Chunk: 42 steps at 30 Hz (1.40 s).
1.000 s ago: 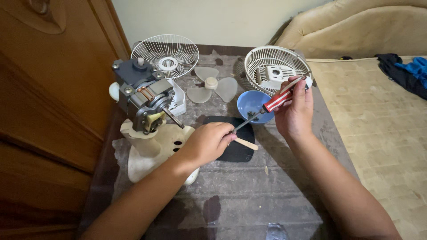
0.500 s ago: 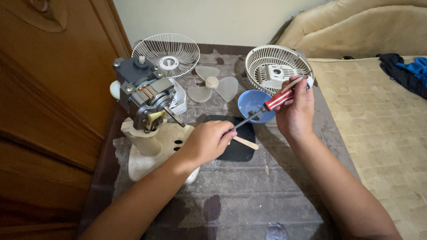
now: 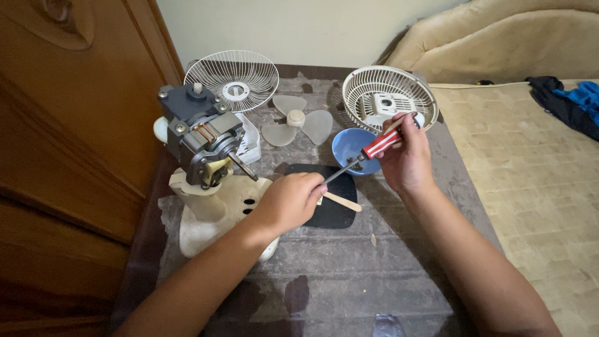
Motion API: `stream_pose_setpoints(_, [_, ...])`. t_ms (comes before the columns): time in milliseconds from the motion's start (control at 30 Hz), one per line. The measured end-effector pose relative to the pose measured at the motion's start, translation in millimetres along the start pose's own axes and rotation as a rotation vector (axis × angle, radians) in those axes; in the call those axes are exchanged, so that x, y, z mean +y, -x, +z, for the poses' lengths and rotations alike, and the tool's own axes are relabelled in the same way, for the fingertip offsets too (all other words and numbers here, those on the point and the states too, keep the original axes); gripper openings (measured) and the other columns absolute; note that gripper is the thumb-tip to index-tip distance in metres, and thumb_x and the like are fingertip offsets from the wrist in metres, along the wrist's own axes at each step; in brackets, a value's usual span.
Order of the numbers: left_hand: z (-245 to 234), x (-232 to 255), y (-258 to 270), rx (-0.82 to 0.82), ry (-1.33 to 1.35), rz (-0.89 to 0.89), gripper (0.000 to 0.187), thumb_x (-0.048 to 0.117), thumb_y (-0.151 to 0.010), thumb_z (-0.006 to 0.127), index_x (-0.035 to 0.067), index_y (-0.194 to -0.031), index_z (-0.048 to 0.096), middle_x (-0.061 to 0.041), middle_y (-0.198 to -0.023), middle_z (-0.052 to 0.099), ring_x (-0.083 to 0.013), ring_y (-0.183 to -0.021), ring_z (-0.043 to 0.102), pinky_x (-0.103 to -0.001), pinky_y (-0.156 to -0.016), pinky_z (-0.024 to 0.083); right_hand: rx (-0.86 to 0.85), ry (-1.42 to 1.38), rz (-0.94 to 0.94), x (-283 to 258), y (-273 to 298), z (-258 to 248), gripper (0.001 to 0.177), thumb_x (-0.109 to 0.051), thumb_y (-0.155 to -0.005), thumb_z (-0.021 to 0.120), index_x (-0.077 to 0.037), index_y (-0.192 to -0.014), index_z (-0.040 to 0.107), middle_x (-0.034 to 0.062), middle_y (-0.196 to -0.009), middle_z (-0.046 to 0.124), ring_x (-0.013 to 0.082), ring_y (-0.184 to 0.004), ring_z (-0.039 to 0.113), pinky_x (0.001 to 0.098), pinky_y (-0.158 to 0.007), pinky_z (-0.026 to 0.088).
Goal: The person uses a screwdriver to remove screws from a fan motor and the base of a standing fan. They place the screws into a small blue bowl and manipulate the internal wiring of the fan base.
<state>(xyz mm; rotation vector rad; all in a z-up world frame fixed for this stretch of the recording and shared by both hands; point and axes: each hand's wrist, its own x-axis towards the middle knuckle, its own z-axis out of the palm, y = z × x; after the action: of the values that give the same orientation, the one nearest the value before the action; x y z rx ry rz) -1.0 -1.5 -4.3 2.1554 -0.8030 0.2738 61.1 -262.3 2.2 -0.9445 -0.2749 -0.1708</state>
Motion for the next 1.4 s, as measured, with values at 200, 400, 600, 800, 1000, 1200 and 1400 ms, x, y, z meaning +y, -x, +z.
stream_pose_setpoints(200, [1.2,0.4,-0.5,-0.021,-0.026,-0.038,0.019,0.021,-0.098,0.06,0.005,-0.087,0.062,-0.016,-0.079,0.067,-0.0399,-0.078,0.065,-0.052,-0.066,0.048,-0.006,-0.074,0.095,1.4,-1.3,-3.2,0.021,-0.031,-0.11,0.054,-0.01,-0.113,0.056,0.0053,-0.093,0.06,0.0163,-0.074,0.058,0.0331,-0.067,0.049])
stream_pose_setpoints(400, [-2.8,6.2,-1.2,-0.057,-0.019,-0.107,0.02,0.024,-0.094,0.066,0.004,-0.09,0.066,-0.014,-0.08,0.07,-0.0359,-0.072,0.068,-0.047,-0.063,0.051,0.003,-0.068,0.099,6.5,-3.7,-8.8,0.021,-0.03,-0.111,0.054,-0.01,-0.111,0.058,0.0042,-0.089,0.06,0.0164,-0.072,0.057,0.0335,-0.064,0.049])
stream_pose_setpoints(600, [-2.7,6.4,-0.4,-0.035,-0.012,-0.086,0.021,0.024,-0.092,0.069,0.005,-0.085,0.066,-0.013,-0.076,0.069,-0.035,-0.069,0.067,-0.046,-0.061,0.051,0.025,-0.062,0.13,8.6,-5.8,-12.8,0.021,-0.03,-0.11,0.053,-0.01,-0.109,0.057,0.0033,-0.086,0.06,0.0162,-0.069,0.057,0.0333,-0.062,0.049])
stream_pose_setpoints(800, [-1.4,4.9,0.2,-0.022,-0.03,-0.072,0.021,0.023,-0.091,0.07,0.005,-0.083,0.065,-0.013,-0.073,0.068,-0.0357,-0.067,0.066,-0.047,-0.059,0.05,0.022,-0.039,0.138,8.1,-6.7,-14.1,0.021,-0.03,-0.11,0.054,-0.01,-0.106,0.057,0.0029,-0.081,0.058,0.0155,-0.066,0.057,0.0321,-0.059,0.049])
stream_pose_setpoints(1000, [-0.5,3.7,0.6,-0.017,-0.045,-0.086,0.019,0.022,-0.09,0.07,0.005,-0.082,0.064,-0.013,-0.074,0.068,-0.0363,-0.067,0.066,-0.047,-0.059,0.05,-0.031,-0.016,0.163,10.0,-8.9,-19.3,0.025,-0.031,-0.109,0.055,-0.007,-0.103,0.058,0.0037,-0.079,0.057,0.0149,-0.066,0.057,0.0316,-0.059,0.051])
stream_pose_setpoints(1200, [1.0,0.1,2.6,0.029,-0.078,-0.086,0.018,0.02,-0.09,0.071,0.006,-0.081,0.064,-0.013,-0.075,0.068,-0.0368,-0.071,0.067,-0.049,-0.061,0.05,-0.066,-0.001,0.248,10.1,-11.2,-28.2,0.03,-0.032,-0.112,0.057,-0.003,-0.101,0.059,0.006,-0.077,0.059,0.0172,-0.065,0.061,0.0318,-0.06,0.054])
stream_pose_setpoints(1400, [2.2,-3.9,4.3,0.113,-0.228,-0.03,0.013,0.013,-0.085,0.07,0.005,-0.091,0.063,-0.015,-0.079,0.068,-0.0387,-0.079,0.066,-0.051,-0.071,0.05,-0.051,0.074,0.261,9.0,-9.2,-21.8,0.022,-0.026,-0.104,0.062,-0.004,-0.102,0.058,0.0079,-0.079,0.062,0.017,-0.063,0.062,0.0354,-0.058,0.057])
